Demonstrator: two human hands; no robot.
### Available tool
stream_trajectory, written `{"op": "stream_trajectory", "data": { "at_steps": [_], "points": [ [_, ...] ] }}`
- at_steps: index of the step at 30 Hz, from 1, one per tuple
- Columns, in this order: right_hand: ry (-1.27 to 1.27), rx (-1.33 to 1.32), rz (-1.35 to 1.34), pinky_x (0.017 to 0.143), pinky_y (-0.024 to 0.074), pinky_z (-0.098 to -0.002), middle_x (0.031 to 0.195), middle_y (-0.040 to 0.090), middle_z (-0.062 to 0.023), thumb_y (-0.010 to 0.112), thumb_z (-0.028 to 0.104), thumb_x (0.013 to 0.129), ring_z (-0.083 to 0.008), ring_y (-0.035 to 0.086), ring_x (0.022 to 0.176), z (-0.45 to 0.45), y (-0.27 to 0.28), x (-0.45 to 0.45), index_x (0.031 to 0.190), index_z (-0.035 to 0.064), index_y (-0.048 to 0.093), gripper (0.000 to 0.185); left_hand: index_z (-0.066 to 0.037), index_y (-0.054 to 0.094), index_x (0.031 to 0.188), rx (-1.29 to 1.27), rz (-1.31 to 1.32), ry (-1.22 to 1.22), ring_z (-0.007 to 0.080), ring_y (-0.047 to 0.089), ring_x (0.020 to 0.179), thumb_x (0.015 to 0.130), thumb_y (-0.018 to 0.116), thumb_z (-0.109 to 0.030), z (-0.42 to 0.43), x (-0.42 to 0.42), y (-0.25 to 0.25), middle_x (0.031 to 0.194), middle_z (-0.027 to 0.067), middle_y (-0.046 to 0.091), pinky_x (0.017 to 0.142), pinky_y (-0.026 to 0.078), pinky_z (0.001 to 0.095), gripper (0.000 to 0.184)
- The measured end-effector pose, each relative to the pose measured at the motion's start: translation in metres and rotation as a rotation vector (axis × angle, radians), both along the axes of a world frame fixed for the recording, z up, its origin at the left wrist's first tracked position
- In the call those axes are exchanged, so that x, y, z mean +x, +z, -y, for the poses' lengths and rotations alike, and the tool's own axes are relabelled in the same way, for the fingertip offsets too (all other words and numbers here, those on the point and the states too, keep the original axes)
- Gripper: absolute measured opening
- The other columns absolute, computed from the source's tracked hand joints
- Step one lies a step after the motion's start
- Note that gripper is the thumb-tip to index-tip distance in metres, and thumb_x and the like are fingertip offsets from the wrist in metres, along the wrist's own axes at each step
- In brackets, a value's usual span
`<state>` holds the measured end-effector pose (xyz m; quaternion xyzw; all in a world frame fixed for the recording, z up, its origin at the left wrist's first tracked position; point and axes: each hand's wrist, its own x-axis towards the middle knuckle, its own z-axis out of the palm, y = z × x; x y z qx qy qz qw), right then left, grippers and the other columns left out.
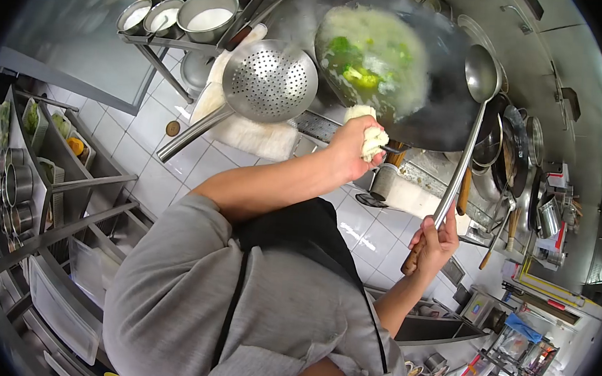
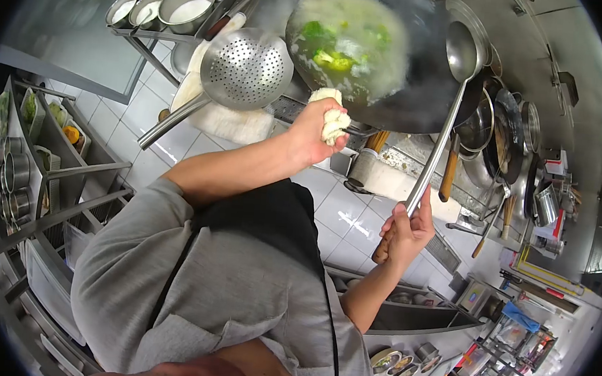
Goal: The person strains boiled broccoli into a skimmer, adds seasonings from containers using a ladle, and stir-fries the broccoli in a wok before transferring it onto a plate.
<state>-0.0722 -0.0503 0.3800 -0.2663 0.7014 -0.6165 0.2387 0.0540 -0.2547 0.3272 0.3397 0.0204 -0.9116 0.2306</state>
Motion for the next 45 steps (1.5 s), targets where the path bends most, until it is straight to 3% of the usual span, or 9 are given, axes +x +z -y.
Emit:
{"op": "stream_trajectory", "data": {
  "at_steps": [4,5,7,26,45],
  "points": [
    [0.006,0.001,-0.016,0.035,0.0398,-0.0221,0.067,0.057,-0.0047,0.059,-0.005,0.083,-0.0093,0.05,0.042,-0.011,0.002,0.005,0.141,-0.0045,0.041,0.061,-0.014,0.055,0.086,0.014,-0.041,-0.034,0.0215,0.052,0.065,0.076,0.062,-0.017,-0.017,0.012,-0.01,0.075,0.0027,0.055,0.047,0.042,0.028,0.012],
    [0.021,-0.014,-0.032,0.034,0.0387,-0.0222,0.069,0.056,-0.0043,0.066,0.002,0.084,-0.0096,0.048,0.042,-0.014,-0.002,0.005,0.139,-0.0054,0.042,0.06,-0.014,0.055,0.085,0.015,-0.052,-0.036,0.0216,0.052,0.064,0.076,0.062,-0.017,-0.02,0.015,-0.012,0.074,0.0028,0.055,0.047,0.041,0.0281,0.012],
    [0.024,-0.019,-0.033,0.034,0.0388,-0.0221,0.069,0.056,-0.0043,0.066,0.002,0.084,-0.0096,0.049,0.042,-0.016,-0.001,0.008,0.139,-0.0056,0.042,0.06,-0.013,0.055,0.084,0.024,-0.064,-0.055,0.0215,0.053,0.062,0.075,0.063,-0.016,-0.021,0.022,-0.013,0.071,0.0038,0.056,0.046,0.041,0.0283,0.012],
    [0.045,0.005,-0.074,0.036,0.0398,-0.0214,0.068,0.058,-0.0042,0.073,0.012,0.085,-0.0091,0.05,0.043,-0.012,0.003,0.019,0.14,-0.0051,0.041,0.066,-0.012,0.052,0.089,0.013,-0.196,-0.04,0.0159,0.058,0.068,0.075,0.061,-0.011,-0.028,0.039,-0.046,0.074,0.0035,0.058,0.048,0.039,0.0303,0.017],
    [0.063,0.01,-0.044,0.036,0.0403,-0.0214,0.07,0.058,-0.0044,0.072,0.009,0.084,-0.0094,0.05,0.043,-0.009,0.009,0.032,0.14,-0.0045,0.042,0.064,-0.016,0.05,0.094,0.037,-0.305,-0.035,0.0157,0.058,0.072,0.075,0.061,-0.01,-0.028,0.049,-0.059,0.079,0.0034,0.057,0.047,0.038,0.0293,0.023]
  ]
}}
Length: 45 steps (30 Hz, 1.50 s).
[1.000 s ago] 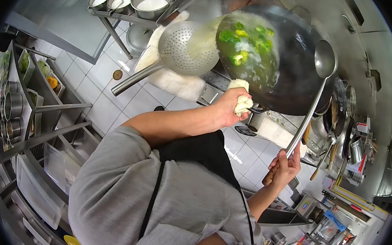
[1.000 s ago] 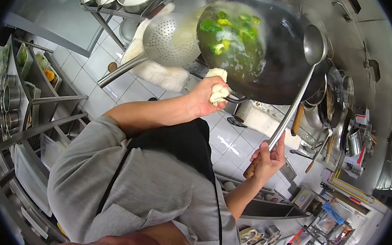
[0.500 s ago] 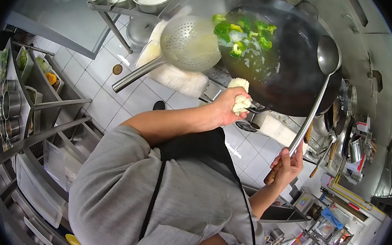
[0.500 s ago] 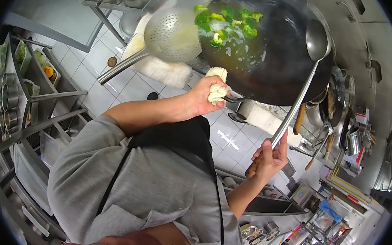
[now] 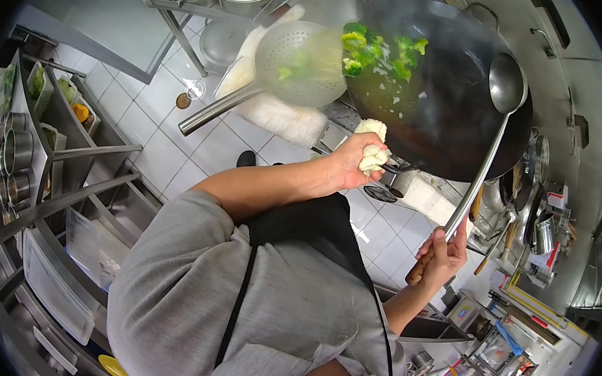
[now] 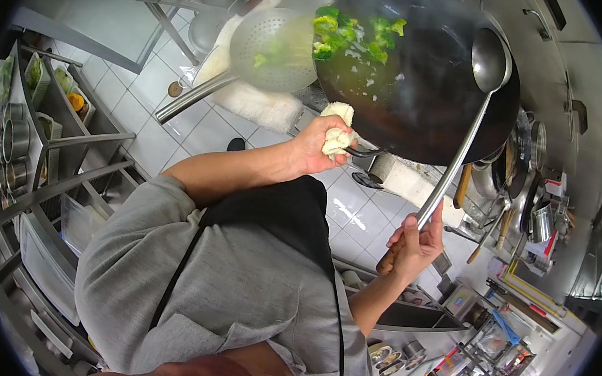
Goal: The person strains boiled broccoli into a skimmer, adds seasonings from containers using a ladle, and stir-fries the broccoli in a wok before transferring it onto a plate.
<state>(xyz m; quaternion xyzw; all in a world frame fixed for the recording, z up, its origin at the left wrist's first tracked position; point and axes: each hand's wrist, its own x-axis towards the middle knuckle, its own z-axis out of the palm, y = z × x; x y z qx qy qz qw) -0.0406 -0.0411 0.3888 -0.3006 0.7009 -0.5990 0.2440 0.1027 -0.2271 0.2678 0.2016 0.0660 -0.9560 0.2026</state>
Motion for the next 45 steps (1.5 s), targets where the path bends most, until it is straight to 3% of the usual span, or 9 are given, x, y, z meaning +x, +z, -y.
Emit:
{"op": "stream_trajectory", "data": {
  "at_steps": [17,24,32,37,45],
  "points": [
    [0.067,-0.005,0.07,0.036,0.0404,-0.0201,0.072,0.057,-0.0048,0.07,0.005,0.083,-0.0085,0.05,0.045,0.022,0.006,0.04,0.141,-0.0045,0.04,0.067,-0.019,0.047,0.091,0.005,-0.122,-0.058,0.0178,0.056,0.071,0.075,0.059,-0.009,0.011,0.02,-0.009,0.079,0.0053,0.054,0.043,0.036,0.0272,0.022],
    [0.062,0.065,0.063,0.038,0.0438,-0.0219,0.075,0.059,-0.0062,0.06,-0.005,0.083,-0.0084,0.053,0.047,0.04,0.012,0.069,0.144,0.001,0.039,0.065,-0.019,0.048,0.091,-0.001,-0.158,-0.137,0.0193,0.052,0.061,0.074,0.06,-0.011,0.018,0.03,-0.021,0.076,0.0097,0.055,0.042,0.035,0.0266,0.022],
    [0.022,0.122,0.119,0.041,0.0434,-0.0213,0.074,0.059,-0.0041,0.054,-0.006,0.084,-0.007,0.053,0.049,0.077,0.019,0.109,0.143,-0.0065,0.034,0.063,-0.019,0.048,0.097,-0.024,-0.276,-0.193,0.0183,0.048,0.056,0.076,0.057,-0.013,0.024,0.041,-0.036,0.077,0.0133,0.058,0.042,0.035,0.0261,0.023],
    [0.078,0.139,0.201,0.042,0.044,-0.0212,0.076,0.059,-0.0042,0.055,-0.006,0.085,-0.0074,0.053,0.049,0.083,0.01,0.128,0.144,-0.0057,0.035,0.062,-0.018,0.047,0.097,-0.016,-0.362,-0.212,0.0187,0.048,0.056,0.077,0.057,-0.015,0.028,0.047,-0.049,0.078,0.0137,0.056,0.042,0.037,0.0258,0.023],
    [0.222,0.3,0.369,0.04,0.0447,-0.0223,0.076,0.06,-0.0044,0.055,-0.005,0.084,-0.0087,0.055,0.048,0.081,0.011,0.157,0.145,0.0014,0.036,0.064,-0.009,0.058,0.095,-0.023,-0.437,-0.25,0.0174,0.051,0.057,0.078,0.059,-0.02,0.033,0.059,-0.065,0.078,0.0112,0.057,0.039,0.039,0.0251,0.02]
  ]
}}
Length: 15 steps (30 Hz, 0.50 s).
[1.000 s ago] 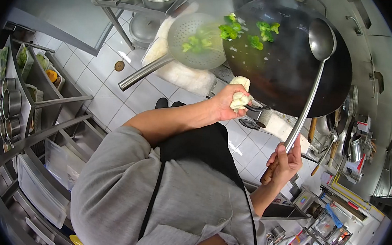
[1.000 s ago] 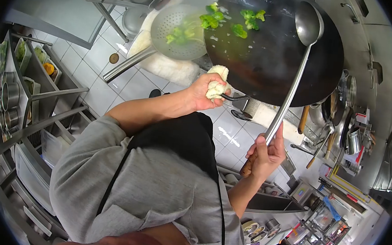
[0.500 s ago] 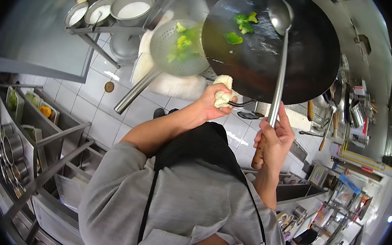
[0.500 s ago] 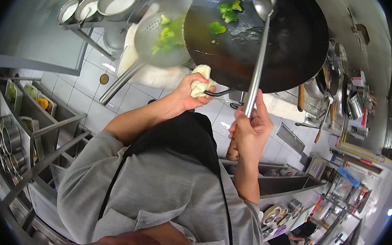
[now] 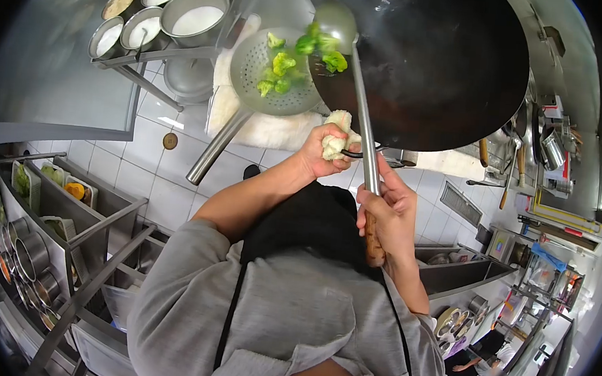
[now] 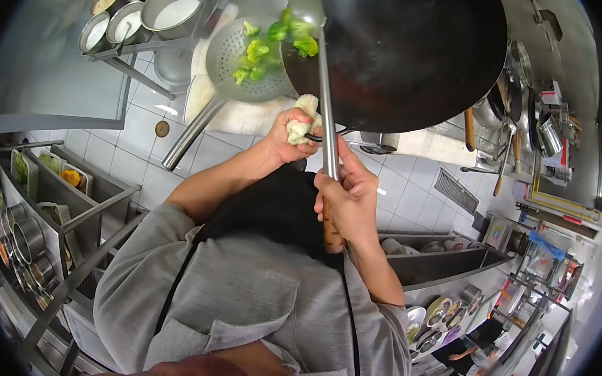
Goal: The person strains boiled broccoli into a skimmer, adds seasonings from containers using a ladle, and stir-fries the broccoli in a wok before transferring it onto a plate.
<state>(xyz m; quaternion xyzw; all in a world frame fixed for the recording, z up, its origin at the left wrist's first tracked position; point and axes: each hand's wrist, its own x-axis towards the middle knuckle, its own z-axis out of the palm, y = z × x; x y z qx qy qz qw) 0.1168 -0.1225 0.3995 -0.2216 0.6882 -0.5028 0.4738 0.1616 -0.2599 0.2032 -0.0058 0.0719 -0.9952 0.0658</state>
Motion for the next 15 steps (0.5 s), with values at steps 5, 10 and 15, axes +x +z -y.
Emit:
{"op": "stream_trajectory", "data": {
  "at_steps": [5,10,15],
  "points": [
    [0.004,0.009,-0.016,0.04,0.0443,-0.022,0.075,0.06,-0.0036,0.056,-0.006,0.085,-0.0082,0.054,0.048,-0.01,0.001,0.004,0.146,0.0028,0.036,0.065,-0.012,0.054,0.093,-0.08,-0.01,-0.031,0.0166,0.049,0.057,0.076,0.058,-0.021,0.005,0.004,-0.01,0.079,0.0105,0.053,0.04,0.037,0.0233,0.02],
    [-0.074,0.015,-0.008,0.039,0.0442,-0.0226,0.075,0.059,-0.0043,0.055,-0.008,0.083,-0.0088,0.055,0.047,-0.024,0.011,0.004,0.147,0.0038,0.035,0.067,-0.012,0.052,0.091,-0.047,-0.052,-0.037,0.0176,0.05,0.059,0.076,0.06,-0.021,0.006,0.006,-0.019,0.078,0.0106,0.052,0.04,0.037,0.0241,0.019],
    [-0.03,0.059,0.158,0.04,0.0449,-0.0227,0.075,0.059,-0.0056,0.054,-0.009,0.082,-0.0087,0.055,0.048,-0.029,0.015,0.009,0.145,0.0049,0.039,0.067,-0.012,0.057,0.095,-0.088,-0.08,-0.084,0.0173,0.049,0.058,0.076,0.059,-0.021,0.008,0.006,-0.023,0.078,0.0106,0.053,0.04,0.036,0.0241,0.022]
  ]
}}
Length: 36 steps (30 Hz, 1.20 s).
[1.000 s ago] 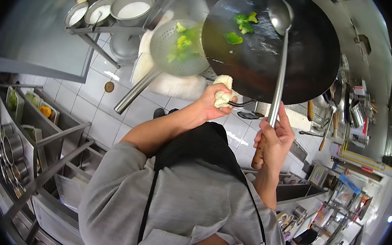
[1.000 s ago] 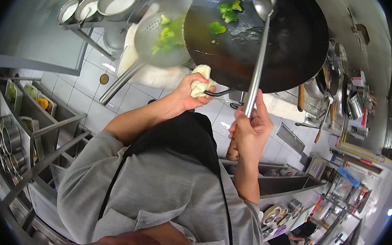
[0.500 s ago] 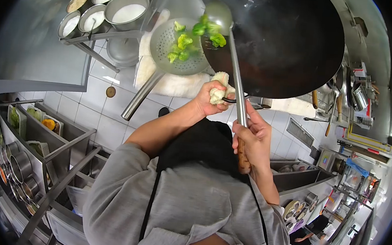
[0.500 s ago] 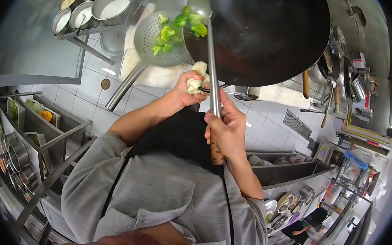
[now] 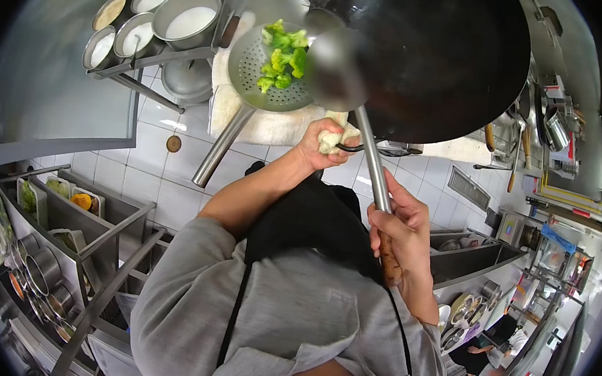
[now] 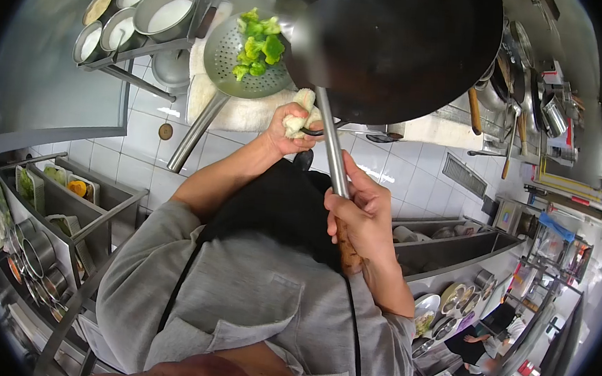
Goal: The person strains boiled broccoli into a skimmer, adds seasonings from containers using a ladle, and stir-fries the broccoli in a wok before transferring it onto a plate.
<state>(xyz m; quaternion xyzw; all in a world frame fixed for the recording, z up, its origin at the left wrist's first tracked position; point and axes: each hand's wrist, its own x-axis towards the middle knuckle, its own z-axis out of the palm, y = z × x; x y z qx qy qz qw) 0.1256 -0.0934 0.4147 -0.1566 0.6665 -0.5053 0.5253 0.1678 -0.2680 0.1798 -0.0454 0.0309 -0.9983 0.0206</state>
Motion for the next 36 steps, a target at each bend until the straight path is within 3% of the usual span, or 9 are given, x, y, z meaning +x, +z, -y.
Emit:
{"op": "stream_trajectory", "data": {
  "at_steps": [4,7,12,17,20,23,28,34,36],
  "points": [
    [0.108,-0.034,-0.129,0.045,0.0437,-0.0198,0.076,0.058,-0.0023,0.056,-0.012,0.08,-0.0055,0.053,0.05,-0.002,-0.021,-0.001,0.146,0.0071,0.039,0.071,-0.011,0.059,0.096,0.018,0.079,0.008,0.017,0.049,0.056,0.075,0.059,-0.02,-0.001,-0.002,0.0,0.077,0.0094,0.056,0.039,0.033,0.0243,0.022],
    [0.097,-0.004,-0.295,0.047,0.0432,-0.0194,0.076,0.058,-0.0007,0.056,-0.01,0.08,-0.0041,0.051,0.051,-0.001,-0.021,0.001,0.146,0.0069,0.039,0.07,-0.002,0.063,0.096,0.06,0.011,-0.008,0.023,0.052,0.058,0.075,0.058,-0.021,0.002,-0.001,0.007,0.083,0.0138,0.058,0.039,0.038,0.0254,0.028],
    [0.032,-0.098,-0.403,0.049,0.0439,-0.0196,0.077,0.058,0.0006,0.057,-0.008,0.081,-0.0034,0.051,0.055,0.0,-0.027,-0.009,0.146,0.0053,0.039,0.069,-0.009,0.059,0.085,-0.055,0.388,0.083,0.0234,0.053,0.057,0.074,0.061,-0.021,0.012,-0.012,0.053,0.078,0.0103,0.058,0.04,0.036,0.0267,0.016],
    [-0.074,-0.264,-0.569,0.058,0.0422,-0.0193,0.083,0.061,-0.0003,0.06,-0.004,0.08,-0.0034,0.048,0.064,-0.002,-0.054,-0.031,0.145,0.0043,0.04,0.068,-0.012,0.054,0.079,-0.215,0.511,0.265,0.022,0.053,0.05,0.073,0.062,-0.019,0.047,-0.063,0.074,0.065,0.0058,0.056,0.037,0.039,0.0282,0.012],
    [-0.09,-0.358,-0.836,0.049,0.0417,-0.0219,0.078,0.056,-0.0006,0.056,-0.003,0.082,-0.004,0.048,0.057,0.0,-0.08,-0.051,0.149,0.007,0.033,0.071,-0.013,0.054,0.08,-0.299,0.727,0.283,0.0228,0.054,0.054,0.076,0.061,-0.018,0.056,-0.094,0.097,0.066,0.0043,0.056,0.04,0.039,0.0295,0.01],
    [-0.247,-0.264,-0.616,0.062,0.0422,-0.0217,0.078,0.06,-0.0031,0.056,-0.002,0.082,-0.0069,0.048,0.064,-0.004,-0.071,-0.064,0.146,0.004,0.035,0.068,-0.014,0.055,0.079,-0.382,0.817,0.347,0.0213,0.054,0.052,0.077,0.061,-0.02,0.079,-0.126,0.102,0.066,0.0023,0.056,0.04,0.039,0.0284,0.008],
    [-0.295,-0.226,-0.415,0.038,0.0395,-0.025,0.072,0.052,-0.0009,0.058,0.003,0.089,-0.0065,0.045,0.043,-0.022,-0.066,-0.101,0.148,0.006,0.033,0.065,-0.016,0.055,0.076,-0.429,0.749,0.445,0.018,0.053,0.05,0.082,0.055,-0.023,0.128,-0.166,0.076,0.063,0.0005,0.054,0.036,0.036,0.0247,0.009],
    [-0.18,-0.273,-0.316,0.038,0.0396,-0.0234,0.068,0.053,0.0,0.058,0.005,0.091,-0.0065,0.047,0.044,0.011,-0.031,-0.187,0.147,0.0055,0.035,0.06,-0.017,0.056,0.081,-0.393,0.835,0.499,0.0193,0.054,0.05,0.081,0.058,-0.024,0.153,-0.184,0.049,0.065,0.0024,0.055,0.036,0.039,0.0274,0.008],
    [-0.086,-0.342,-0.339,0.038,0.0392,-0.0233,0.067,0.053,0.0006,0.057,0.005,0.091,-0.0065,0.048,0.044,0.045,-0.007,-0.217,0.146,0.0049,0.037,0.059,-0.017,0.055,0.08,-0.362,0.911,0.477,0.0191,0.054,0.051,0.081,0.058,-0.023,0.146,-0.18,0.063,0.066,0.0017,0.055,0.036,0.038,0.0273,0.007]
  ]
}}
